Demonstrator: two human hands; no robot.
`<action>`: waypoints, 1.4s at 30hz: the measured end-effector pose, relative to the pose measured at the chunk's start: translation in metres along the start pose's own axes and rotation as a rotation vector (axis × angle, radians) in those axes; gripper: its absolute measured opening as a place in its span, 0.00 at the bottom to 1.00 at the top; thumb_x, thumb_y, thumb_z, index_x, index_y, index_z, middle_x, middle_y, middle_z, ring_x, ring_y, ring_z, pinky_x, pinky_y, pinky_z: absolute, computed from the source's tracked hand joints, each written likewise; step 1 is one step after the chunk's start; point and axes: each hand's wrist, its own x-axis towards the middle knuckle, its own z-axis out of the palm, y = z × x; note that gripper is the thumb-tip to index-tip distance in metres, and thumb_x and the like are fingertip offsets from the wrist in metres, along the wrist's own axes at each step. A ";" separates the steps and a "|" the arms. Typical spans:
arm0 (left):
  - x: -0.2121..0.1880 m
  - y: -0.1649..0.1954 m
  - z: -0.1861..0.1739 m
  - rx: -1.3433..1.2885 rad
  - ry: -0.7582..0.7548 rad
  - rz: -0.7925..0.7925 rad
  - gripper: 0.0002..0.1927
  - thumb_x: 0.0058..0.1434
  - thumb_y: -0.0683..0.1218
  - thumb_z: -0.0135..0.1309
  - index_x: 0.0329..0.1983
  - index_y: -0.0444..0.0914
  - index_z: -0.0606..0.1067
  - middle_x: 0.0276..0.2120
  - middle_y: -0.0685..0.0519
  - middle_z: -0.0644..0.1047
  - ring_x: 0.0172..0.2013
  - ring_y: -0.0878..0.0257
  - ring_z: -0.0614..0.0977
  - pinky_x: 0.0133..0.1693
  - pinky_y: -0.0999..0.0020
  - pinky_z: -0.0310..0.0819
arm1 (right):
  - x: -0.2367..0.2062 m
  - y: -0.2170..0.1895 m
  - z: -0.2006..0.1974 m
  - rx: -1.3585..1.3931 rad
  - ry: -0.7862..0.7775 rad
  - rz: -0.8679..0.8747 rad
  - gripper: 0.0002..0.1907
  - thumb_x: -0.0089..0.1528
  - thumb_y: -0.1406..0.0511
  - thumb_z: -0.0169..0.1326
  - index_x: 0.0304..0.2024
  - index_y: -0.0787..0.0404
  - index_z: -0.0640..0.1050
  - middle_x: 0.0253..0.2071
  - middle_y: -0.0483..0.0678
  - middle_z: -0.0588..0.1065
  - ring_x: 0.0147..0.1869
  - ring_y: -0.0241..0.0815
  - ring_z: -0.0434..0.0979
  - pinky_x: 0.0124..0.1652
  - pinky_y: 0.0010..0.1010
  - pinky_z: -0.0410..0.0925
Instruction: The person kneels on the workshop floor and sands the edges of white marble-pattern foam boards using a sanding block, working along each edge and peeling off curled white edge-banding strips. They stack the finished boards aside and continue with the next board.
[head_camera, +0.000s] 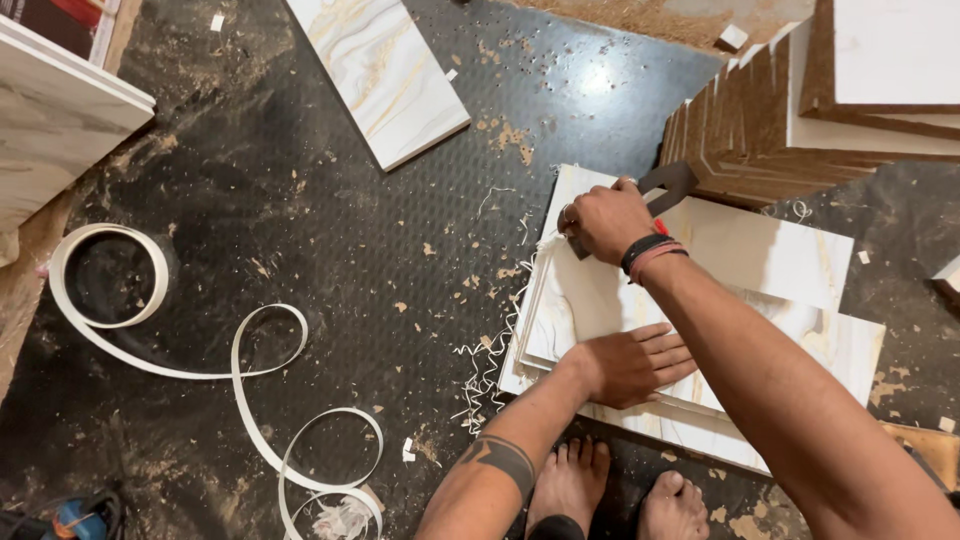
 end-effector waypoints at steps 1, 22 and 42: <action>-0.001 -0.001 0.000 0.008 0.010 0.004 0.37 0.65 0.60 0.48 0.72 0.38 0.60 0.72 0.49 0.61 0.72 0.56 0.61 0.73 0.56 0.46 | 0.004 0.001 -0.001 -0.010 -0.015 -0.010 0.11 0.60 0.63 0.54 0.36 0.39 0.85 0.32 0.42 0.81 0.42 0.44 0.80 0.52 0.42 0.62; -0.008 -0.008 0.008 -0.154 0.373 0.111 0.27 0.68 0.50 0.50 0.69 0.42 0.65 0.70 0.49 0.66 0.72 0.57 0.66 0.73 0.57 0.56 | -0.020 -0.100 0.037 -0.364 -0.032 -0.790 0.05 0.55 0.62 0.55 0.26 0.45 0.81 0.33 0.38 0.80 0.51 0.43 0.77 0.58 0.42 0.65; 0.001 0.001 0.011 -0.005 0.089 0.034 0.36 0.64 0.54 0.52 0.73 0.39 0.59 0.72 0.51 0.63 0.72 0.58 0.61 0.72 0.54 0.48 | -0.047 -0.002 -0.007 0.040 0.202 -0.039 0.08 0.62 0.63 0.54 0.38 0.48 0.85 0.38 0.39 0.81 0.49 0.45 0.76 0.47 0.48 0.62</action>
